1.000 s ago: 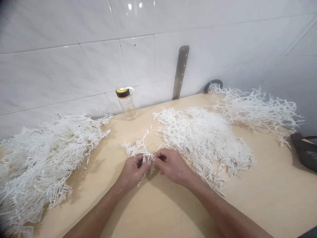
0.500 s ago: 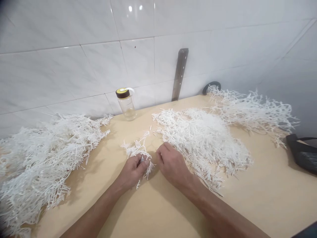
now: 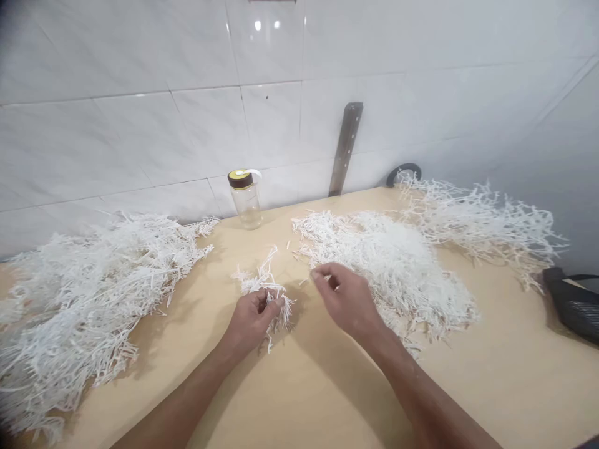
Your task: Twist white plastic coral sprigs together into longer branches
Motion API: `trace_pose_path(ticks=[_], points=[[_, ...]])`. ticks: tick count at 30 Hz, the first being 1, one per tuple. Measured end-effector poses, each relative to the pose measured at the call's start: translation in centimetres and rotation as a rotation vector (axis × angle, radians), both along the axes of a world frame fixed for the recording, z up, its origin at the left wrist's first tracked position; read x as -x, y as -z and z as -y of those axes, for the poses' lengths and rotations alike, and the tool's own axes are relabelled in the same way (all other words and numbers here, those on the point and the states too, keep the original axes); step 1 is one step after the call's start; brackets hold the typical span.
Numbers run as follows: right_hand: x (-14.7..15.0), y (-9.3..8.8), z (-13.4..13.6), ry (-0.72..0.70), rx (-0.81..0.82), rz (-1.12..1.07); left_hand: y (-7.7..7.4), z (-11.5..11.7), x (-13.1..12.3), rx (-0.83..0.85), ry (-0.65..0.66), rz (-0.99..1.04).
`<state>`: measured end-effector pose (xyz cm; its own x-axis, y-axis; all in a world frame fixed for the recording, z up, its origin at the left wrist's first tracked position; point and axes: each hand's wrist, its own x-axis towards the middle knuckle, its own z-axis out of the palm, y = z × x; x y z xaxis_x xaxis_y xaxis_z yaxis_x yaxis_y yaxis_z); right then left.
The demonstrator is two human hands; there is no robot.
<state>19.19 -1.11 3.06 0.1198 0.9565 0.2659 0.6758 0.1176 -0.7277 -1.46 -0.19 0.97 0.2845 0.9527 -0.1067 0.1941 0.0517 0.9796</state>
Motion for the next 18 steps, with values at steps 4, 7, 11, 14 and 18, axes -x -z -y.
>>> trace_pose_path(ticks=[4,7,11,14,18], points=[[2.1,0.5,0.8,-0.264,0.242,-0.109,0.0,0.2,-0.2,-0.026,-0.006,0.004],[2.8,1.1,0.9,-0.309,0.303,-0.162,0.1,0.3,-0.4,-0.038,-0.004,0.007],[3.0,1.7,0.8,-0.263,0.343,-0.193,-0.1,0.4,-0.5,-0.035,-0.023,0.002],[3.0,1.8,0.7,-0.239,0.396,-0.2,-0.3,0.5,-0.5,-0.042,-0.024,-0.001],[2.9,1.8,0.8,-0.228,0.431,-0.182,-0.3,0.6,-0.5,-0.059,-0.01,-0.023]])
